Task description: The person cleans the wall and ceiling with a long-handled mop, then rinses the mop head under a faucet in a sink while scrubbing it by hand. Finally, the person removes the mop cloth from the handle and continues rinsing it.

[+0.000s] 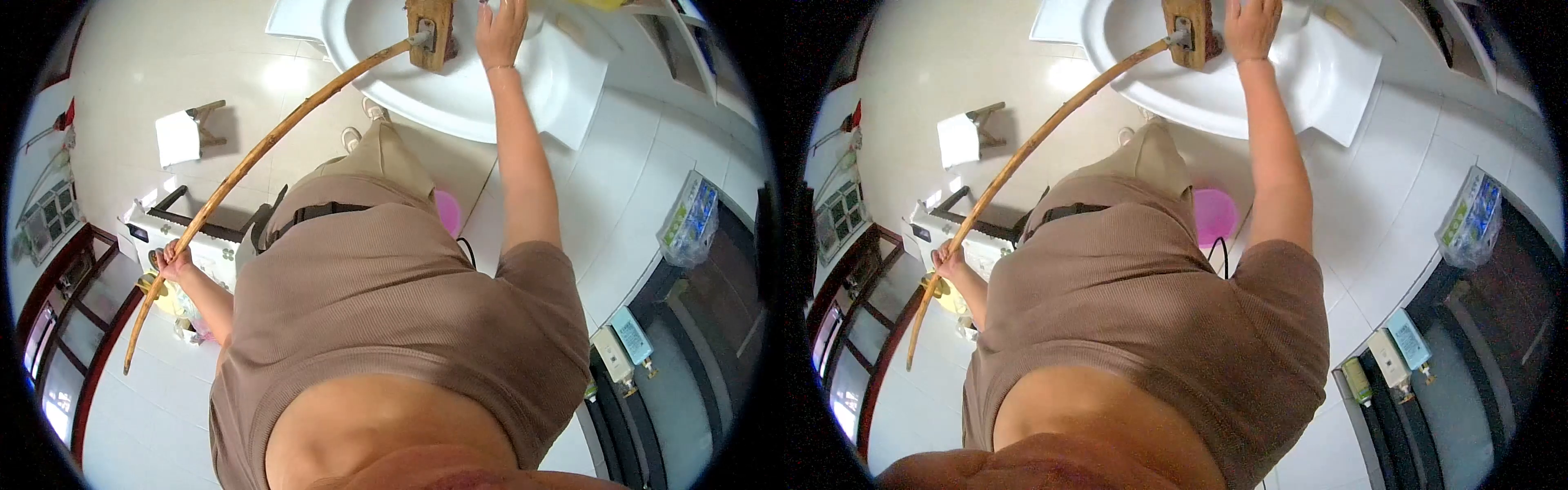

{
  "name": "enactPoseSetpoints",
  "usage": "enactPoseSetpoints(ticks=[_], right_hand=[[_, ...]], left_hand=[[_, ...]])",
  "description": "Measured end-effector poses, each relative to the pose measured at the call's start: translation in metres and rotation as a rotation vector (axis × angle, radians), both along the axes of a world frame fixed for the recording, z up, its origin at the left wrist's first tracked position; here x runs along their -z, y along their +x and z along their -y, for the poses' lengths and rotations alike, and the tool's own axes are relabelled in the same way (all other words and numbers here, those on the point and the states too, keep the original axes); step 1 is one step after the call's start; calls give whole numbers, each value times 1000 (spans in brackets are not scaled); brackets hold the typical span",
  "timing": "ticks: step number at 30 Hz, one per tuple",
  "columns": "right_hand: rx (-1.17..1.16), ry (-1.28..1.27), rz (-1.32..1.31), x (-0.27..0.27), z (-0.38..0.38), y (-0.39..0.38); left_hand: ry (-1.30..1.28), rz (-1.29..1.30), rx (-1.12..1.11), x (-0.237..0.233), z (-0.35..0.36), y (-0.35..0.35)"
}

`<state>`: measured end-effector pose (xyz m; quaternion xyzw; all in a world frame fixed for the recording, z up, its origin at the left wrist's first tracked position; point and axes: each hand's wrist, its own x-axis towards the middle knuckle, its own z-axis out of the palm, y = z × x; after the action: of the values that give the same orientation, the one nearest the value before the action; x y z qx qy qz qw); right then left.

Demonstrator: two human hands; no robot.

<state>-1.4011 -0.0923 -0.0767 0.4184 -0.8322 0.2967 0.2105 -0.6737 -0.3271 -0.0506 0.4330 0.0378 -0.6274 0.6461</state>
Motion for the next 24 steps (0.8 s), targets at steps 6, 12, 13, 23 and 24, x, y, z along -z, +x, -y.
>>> enactPoseSetpoints(ticks=[6, 12, 13, 23, 24], right_hand=[[167, -254, 792, 96, -19, 24], [69, -333, 1457, 141, 6, -19], [33, -526, 1632, 153, 16, -26], [-117, -674, 2395, 151, 30, -47], [-107, -784, 2395, 143, 27, -43]], left_hand=[[-1, 52, -15, -14, 12, -10], [-35, -4, 74, -20, 37, -7], [-52, -34, 97, -25, 39, -11], [-67, 76, 178, -59, 103, -50], [-57, 114, 169, -60, 110, -51]])
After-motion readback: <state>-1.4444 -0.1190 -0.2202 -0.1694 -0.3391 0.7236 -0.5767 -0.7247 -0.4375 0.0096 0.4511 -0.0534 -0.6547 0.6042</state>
